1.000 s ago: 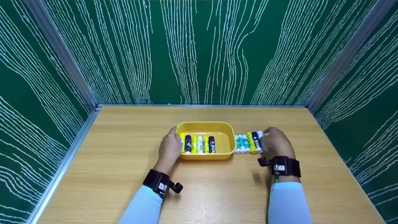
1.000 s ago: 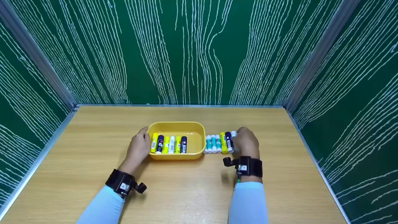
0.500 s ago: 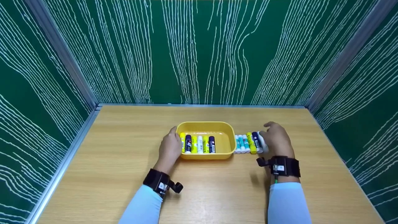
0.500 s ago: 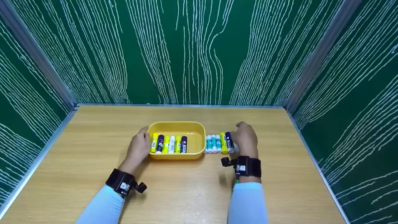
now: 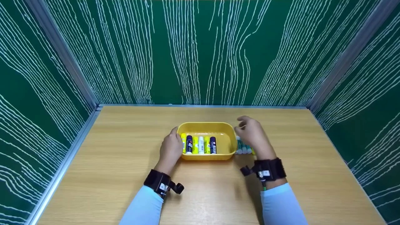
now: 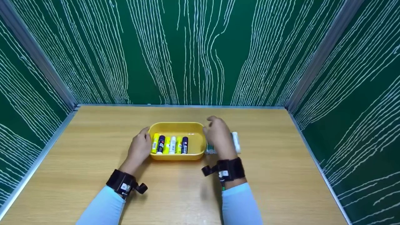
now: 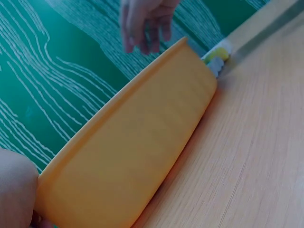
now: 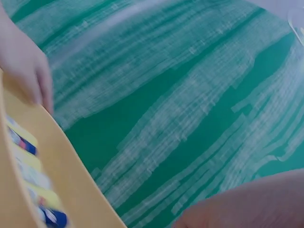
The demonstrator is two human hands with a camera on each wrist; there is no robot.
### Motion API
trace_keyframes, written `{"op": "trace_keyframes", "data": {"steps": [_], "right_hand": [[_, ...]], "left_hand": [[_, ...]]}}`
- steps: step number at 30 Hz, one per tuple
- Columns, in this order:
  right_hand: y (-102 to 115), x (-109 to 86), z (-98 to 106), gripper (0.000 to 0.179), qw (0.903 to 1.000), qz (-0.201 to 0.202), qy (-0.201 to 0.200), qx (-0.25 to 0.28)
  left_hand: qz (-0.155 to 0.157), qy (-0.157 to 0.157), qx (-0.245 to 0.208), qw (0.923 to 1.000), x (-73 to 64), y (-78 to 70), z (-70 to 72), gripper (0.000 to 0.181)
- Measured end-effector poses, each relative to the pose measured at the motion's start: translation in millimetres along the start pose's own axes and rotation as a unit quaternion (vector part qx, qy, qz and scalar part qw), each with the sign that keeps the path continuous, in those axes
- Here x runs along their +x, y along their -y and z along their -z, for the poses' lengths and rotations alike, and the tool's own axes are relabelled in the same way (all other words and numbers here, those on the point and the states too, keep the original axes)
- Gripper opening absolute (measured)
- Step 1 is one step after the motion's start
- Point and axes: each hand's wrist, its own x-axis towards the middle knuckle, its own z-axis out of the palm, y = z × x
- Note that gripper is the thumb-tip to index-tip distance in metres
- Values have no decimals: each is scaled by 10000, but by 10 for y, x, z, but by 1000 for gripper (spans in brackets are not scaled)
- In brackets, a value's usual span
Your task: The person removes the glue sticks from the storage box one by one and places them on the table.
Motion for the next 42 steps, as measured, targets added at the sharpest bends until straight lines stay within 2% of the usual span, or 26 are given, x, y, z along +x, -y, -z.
{"op": "trace_keyframes", "data": {"steps": [3,5,12,17,24,34,42], "right_hand": [[109,-21,-185,54,9996,269,16,-88],[165,-26,-306,54,9994,301,111,-121],[262,9,-653,57,9978,-217,536,-327],[273,5,-802,62,9961,-231,611,-598],[235,5,-918,63,9937,-41,632,-923],[238,19,-945,65,9925,-313,910,-754],[244,24,-958,67,9900,-349,999,-929]], "left_hand": [[-10,-13,-6,10000,0,1,0,51],[9,-11,-12,10000,0,2,-2,51],[99,57,-4,9999,-4,-9,-2,52],[131,110,-2,9999,-13,-23,6,53],[-219,-73,165,9996,-31,-7,15,51],[-101,6,112,9999,-27,-15,25,53],[-7,34,90,10000,-27,-14,23,53]]}}
